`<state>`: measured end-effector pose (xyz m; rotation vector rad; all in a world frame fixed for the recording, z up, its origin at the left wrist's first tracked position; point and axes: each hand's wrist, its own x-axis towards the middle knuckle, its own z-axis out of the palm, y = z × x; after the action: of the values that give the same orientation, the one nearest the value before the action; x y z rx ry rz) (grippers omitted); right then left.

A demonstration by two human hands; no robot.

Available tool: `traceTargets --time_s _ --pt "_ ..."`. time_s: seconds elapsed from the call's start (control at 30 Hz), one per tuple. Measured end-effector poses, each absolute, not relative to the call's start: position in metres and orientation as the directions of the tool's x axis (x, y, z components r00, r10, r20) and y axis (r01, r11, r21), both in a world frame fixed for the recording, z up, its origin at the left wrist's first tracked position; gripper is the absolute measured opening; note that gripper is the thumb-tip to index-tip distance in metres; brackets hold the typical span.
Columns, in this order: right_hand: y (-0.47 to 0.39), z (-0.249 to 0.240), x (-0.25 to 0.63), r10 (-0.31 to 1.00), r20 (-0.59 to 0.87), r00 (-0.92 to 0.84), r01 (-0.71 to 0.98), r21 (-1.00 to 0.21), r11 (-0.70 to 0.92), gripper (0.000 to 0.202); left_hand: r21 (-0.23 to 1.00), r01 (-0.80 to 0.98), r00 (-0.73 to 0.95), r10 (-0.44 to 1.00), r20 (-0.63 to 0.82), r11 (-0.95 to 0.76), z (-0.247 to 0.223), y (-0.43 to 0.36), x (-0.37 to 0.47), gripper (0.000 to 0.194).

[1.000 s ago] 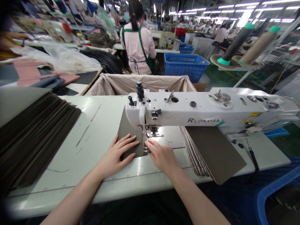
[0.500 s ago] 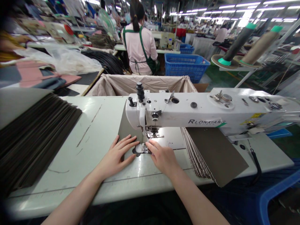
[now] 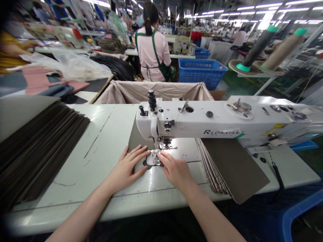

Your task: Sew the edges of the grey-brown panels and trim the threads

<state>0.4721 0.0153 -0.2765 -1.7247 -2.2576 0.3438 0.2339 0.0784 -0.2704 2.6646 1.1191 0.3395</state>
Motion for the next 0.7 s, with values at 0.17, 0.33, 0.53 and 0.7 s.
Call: traceTargets --time_s 0.17,0.33,0.53,0.7 --pt "0.0152 -0.2769 0.4717 0.967 0.073 -0.243 0.905 -0.341 0.253 0.057 0.29 0.678 0.677 0.727 0.114 -0.676 -0.2687 0.0782 0.235 0.054" --pt "0.0154 -0.2742 0.4711 0.969 0.061 -0.24 0.907 -0.34 0.246 0.056 0.288 0.682 0.675 0.73 0.106 -0.672 -0.2667 0.078 0.2353 0.054" --pt "0.0154 -0.2733 0.4712 0.967 0.058 -0.246 0.904 -0.345 0.251 0.056 0.286 0.68 0.674 0.729 0.118 -0.675 -0.2688 0.0786 0.2348 0.055" --pt "0.0157 -0.2739 0.4711 0.968 0.059 -0.244 0.903 -0.35 0.249 0.056 0.283 0.685 0.67 0.733 0.116 -0.671 -0.2699 0.0787 0.2343 0.055"
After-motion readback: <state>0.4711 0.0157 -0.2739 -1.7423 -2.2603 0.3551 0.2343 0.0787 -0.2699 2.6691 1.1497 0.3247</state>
